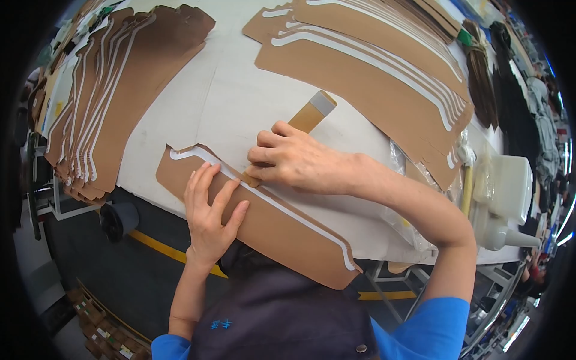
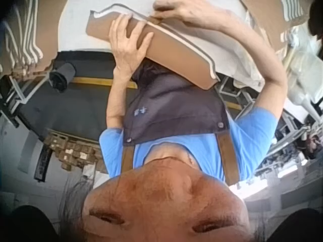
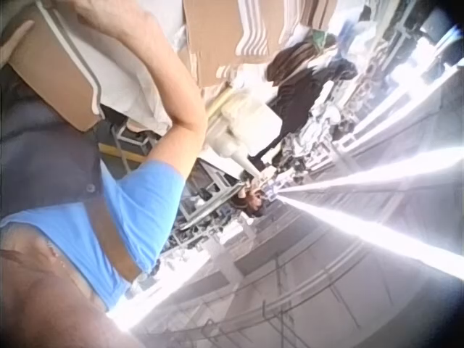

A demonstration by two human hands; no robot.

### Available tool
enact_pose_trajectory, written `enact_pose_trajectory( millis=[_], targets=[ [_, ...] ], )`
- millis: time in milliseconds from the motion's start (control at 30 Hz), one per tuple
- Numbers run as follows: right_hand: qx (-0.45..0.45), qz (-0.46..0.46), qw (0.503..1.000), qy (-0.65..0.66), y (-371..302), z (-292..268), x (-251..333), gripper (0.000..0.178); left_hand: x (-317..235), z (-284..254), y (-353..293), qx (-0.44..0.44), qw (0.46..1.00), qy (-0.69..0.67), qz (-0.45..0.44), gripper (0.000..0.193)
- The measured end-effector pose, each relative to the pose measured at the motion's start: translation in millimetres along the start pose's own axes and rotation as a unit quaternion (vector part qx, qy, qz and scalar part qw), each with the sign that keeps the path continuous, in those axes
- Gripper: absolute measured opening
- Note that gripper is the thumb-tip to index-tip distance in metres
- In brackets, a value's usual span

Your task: Applying adhesive strips and folding/pressing edges of leather strap components on a workshop table.

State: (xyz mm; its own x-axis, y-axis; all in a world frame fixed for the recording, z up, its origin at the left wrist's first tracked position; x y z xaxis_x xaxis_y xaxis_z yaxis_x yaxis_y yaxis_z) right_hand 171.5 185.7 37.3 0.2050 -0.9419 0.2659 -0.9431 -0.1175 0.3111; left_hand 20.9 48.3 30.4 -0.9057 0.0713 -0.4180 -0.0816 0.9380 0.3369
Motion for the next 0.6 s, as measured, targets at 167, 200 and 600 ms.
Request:
enact_pose_trajectory(
  millis=[167,200,600],
  targets=[
    [-0.014,-0.014,1.0,-0.013,15.9,1.6,-9.2,0.026,19.3,1.5,-0.8,0.016,0.999,-0.028,-0.026,0.048],
    [-0.016,-0.014,1.0,-0.015,18.4,1.9,-10.6,0.027,21.1,1.4,-0.2,0.019,0.999,-0.04,-0.023,0.05],
    [-0.01,-0.022,1.0,-0.006,52.7,7.9,-33.4,0.033,45.6,-10.3,14.1,-0.016,0.998,-0.031,-0.047,0.051]
  ],
)
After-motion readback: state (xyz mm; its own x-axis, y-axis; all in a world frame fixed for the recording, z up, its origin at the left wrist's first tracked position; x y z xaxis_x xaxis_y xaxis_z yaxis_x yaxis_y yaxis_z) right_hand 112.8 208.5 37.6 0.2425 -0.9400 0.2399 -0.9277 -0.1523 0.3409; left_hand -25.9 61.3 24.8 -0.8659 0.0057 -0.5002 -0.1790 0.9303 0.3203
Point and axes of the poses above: each hand's wrist, its own y-axis towards the middle knuckle, its own z-axis out of the palm, x = y × z, the point moved 5 cm from there along y, towards the middle knuckle, and after that the axes turned 8 degrees about -z, right-handed, at the moved point
